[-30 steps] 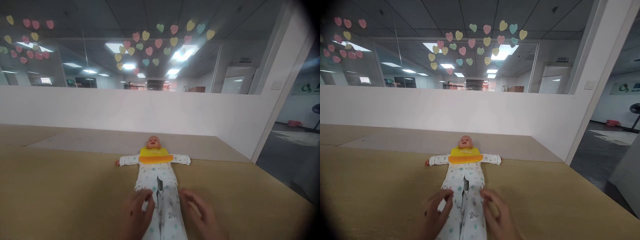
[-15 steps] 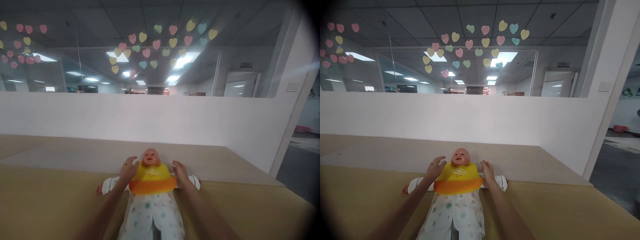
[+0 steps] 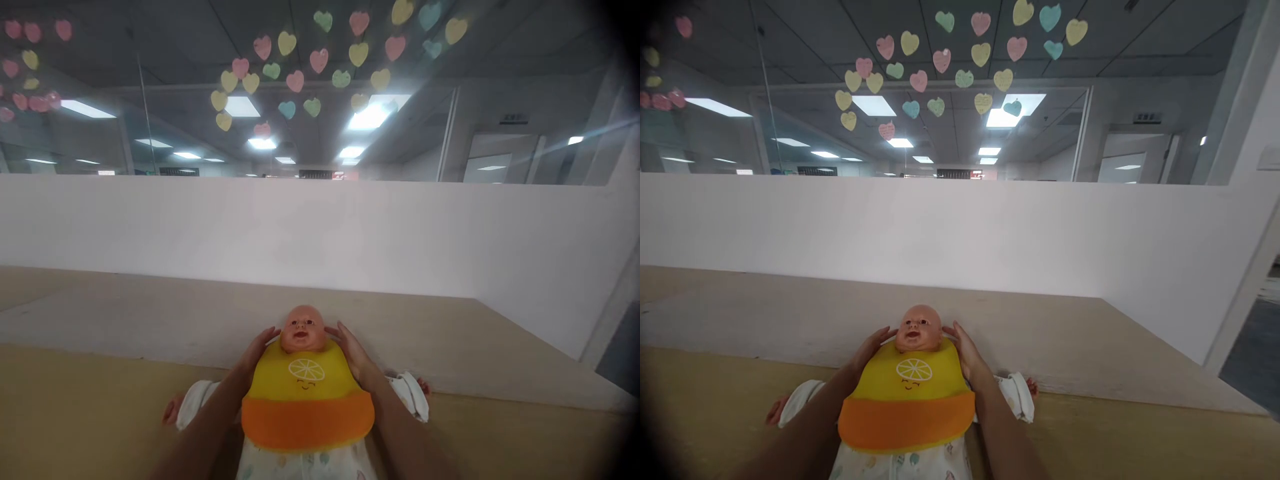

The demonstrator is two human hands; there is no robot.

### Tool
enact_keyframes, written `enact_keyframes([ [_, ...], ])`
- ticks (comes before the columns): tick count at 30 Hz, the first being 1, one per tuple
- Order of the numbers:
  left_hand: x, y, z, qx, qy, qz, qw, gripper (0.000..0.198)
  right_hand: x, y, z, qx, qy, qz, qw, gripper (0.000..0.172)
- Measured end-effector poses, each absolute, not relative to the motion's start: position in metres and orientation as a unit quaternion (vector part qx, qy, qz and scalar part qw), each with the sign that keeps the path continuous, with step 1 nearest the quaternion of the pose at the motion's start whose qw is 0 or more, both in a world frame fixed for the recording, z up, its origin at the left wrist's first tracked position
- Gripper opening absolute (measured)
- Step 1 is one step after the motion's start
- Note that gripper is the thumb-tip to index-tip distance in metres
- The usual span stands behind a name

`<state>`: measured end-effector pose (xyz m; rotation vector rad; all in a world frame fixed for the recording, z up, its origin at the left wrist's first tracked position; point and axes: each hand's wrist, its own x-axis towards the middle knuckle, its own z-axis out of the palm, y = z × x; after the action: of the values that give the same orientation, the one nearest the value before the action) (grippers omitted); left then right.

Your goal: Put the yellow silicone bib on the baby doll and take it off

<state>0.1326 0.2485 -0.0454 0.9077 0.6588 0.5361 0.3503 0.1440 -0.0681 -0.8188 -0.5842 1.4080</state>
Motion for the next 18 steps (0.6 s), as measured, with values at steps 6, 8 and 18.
enact_keyframes([
  [6,0.126,0.23,-0.041,0.39,0.207,0.262,0.858,0.06,0.341,0.124,-0.06,-0.331,-0.279,0.602,0.671,0.058],
  [8,0.124,0.222,-0.04,0.398,0.206,0.274,0.851,0.059,0.335,0.117,-0.058,-0.322,-0.28,0.601,0.676,0.056],
  [18,0.101,0.156,-0.023,0.424,0.186,0.244,0.852,0.061,0.297,0.061,-0.046,-0.305,-0.262,0.583,0.706,0.038],
])
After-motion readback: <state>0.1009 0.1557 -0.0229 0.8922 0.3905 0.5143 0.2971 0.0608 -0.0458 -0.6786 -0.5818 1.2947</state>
